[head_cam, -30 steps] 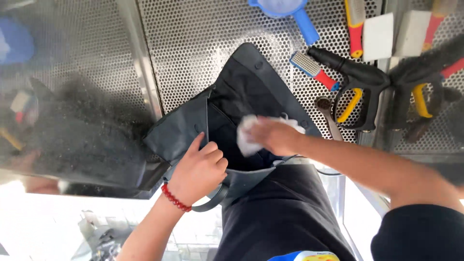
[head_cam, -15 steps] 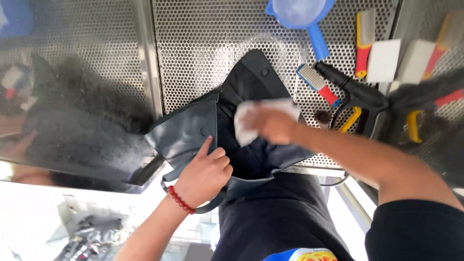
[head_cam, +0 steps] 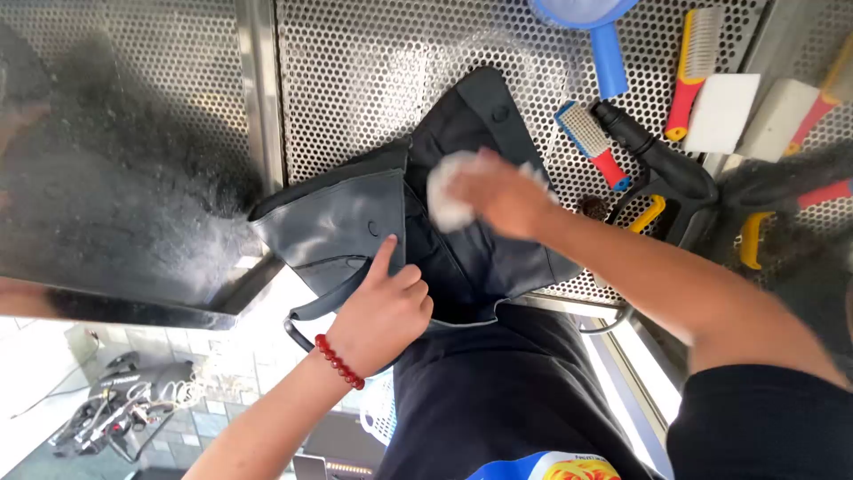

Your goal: Clean the interior and exterior of a black tote bag using a brush, soap, and cloth.

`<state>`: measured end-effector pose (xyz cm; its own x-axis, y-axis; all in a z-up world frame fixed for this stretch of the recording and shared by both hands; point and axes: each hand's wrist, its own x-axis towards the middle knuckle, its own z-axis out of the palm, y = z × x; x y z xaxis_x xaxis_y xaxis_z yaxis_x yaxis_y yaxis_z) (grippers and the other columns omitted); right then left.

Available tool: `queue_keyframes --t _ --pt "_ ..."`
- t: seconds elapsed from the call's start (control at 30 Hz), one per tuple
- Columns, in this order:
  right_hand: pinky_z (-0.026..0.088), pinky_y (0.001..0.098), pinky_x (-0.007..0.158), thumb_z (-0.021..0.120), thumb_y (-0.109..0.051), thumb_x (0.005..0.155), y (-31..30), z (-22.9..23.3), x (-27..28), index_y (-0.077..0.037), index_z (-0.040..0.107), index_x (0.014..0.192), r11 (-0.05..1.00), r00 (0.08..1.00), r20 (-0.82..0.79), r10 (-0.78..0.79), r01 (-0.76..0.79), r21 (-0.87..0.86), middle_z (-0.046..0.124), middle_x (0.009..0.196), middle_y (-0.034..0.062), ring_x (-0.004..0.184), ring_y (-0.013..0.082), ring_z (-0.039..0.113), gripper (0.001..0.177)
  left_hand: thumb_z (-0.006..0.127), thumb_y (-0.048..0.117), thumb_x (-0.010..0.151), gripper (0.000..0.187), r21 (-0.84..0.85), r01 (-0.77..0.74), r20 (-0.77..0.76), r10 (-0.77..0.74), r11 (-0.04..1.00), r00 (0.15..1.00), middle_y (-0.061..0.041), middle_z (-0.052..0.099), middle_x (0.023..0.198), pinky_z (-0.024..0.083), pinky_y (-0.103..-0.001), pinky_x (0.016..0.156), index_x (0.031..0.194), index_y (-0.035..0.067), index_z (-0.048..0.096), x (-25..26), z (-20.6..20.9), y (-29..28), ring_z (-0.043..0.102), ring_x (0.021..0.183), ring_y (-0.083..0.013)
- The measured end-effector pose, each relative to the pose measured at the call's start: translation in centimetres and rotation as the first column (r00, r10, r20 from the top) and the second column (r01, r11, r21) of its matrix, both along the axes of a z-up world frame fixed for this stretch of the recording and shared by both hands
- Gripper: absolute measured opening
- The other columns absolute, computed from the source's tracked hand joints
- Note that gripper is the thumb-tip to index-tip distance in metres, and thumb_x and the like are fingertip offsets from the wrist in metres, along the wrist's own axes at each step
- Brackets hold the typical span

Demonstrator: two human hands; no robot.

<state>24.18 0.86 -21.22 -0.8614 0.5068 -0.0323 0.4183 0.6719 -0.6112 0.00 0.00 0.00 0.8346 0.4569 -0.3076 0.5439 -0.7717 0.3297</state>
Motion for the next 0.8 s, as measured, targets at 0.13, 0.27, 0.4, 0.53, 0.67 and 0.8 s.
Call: queue_keyframes --t 0.13,0.27,0.4,0.53,0.67,0.8 --pt "0.03 0.0517 0.122 0.056 -0.007 0.087 0.2 0.8 0.0 -0.013 0.062 0.144 0.929 0.959 0.003 -0.282 0.272 0.252 0.059 0.152 0.006 0.139 0.026 0.052 0.058 0.065 0.011 0.074 0.008 0.018 -0.029 -0.019 0.03 0.999 0.999 -0.001 0.058 0.066 0.032 -0.061 0.119 0.068 0.011 0.069 0.2 0.4 0.4 0.061 0.087 -0.0193" --pt "0.029 0.0471 0.124 0.058 -0.006 0.083 -1.2 1.0 2.1 -0.029 0.07 0.121 0.973 0.985 -0.025 0.168 -0.17 -0.156 0.062 0.142 -0.0052 0.143 0.0206 0.05 0.046 0.067 0.031 0.086 0.024 -0.203 -0.018 -0.228 -0.03 0.979 0.973 -0.007 0.068 0.073 0.037 -0.053 0.112 0.076 0.01 0.074 1.5 -1.8 0.9 0.067 0.083 -0.0257" --pt "0.029 0.0479 0.123 0.061 -0.009 0.086 -1.1 -1.3 2.4 -0.015 0.065 0.14 0.975 0.988 0.057 -0.141 0.129 0.182 0.058 0.148 0.0043 0.14 0.0222 0.048 0.055 0.074 0.018 0.079 0.02 -0.262 -0.318 -0.509 0.149 0.911 0.848 -0.015 0.076 0.092 0.064 -0.044 0.076 0.098 0.009 0.077 4.0 -10.4 -1.9 0.077 0.088 -0.0311" --pt "0.029 0.0456 0.126 0.064 -0.007 0.088 -2.0 -0.3 1.5 -0.018 0.066 0.137 0.915 0.93 -0.033 -0.365 0.365 0.174 0.058 0.152 -0.0006 0.145 0.0185 0.047 0.051 0.069 0.018 0.087 0.02 -0.216 -0.291 -0.559 0.127 0.932 0.819 -0.014 0.077 0.098 0.063 -0.045 0.076 0.104 0.01 0.077 4.5 -16.8 -1.4 0.077 0.091 -0.0304" --pt "0.029 0.0462 0.124 0.068 -0.009 0.08 -2.4 -1.1 2.3 -0.02 0.068 0.132 0.928 0.931 -0.022 -0.363 0.364 0.077 0.056 0.151 -0.002 0.143 0.0178 0.046 0.052 0.063 0.018 0.096 0.022 -0.175 -0.286 -0.641 0.111 0.942 0.76 -0.011 0.078 0.105 0.061 -0.045 0.077 0.112 0.013 0.077 5.3 -22.3 -2.7 0.078 0.095 -0.0295" --pt "0.028 0.0444 0.126 0.068 -0.008 0.083 -2.4 -1.7 2.9 -0.02 0.068 0.134 0.901 0.901 -0.14 -0.41 0.424 0.09 0.055 0.153 -0.0028 0.146 0.0165 0.045 0.052 0.056 0.018 0.106 0.025 -0.129 -0.263 -0.704 0.098 0.956 0.704 -0.009 0.08 0.113 0.059 -0.046 0.078 0.12 0.015 0.077 3.3 -32.4 -4.5 0.078 0.099 -0.0286"
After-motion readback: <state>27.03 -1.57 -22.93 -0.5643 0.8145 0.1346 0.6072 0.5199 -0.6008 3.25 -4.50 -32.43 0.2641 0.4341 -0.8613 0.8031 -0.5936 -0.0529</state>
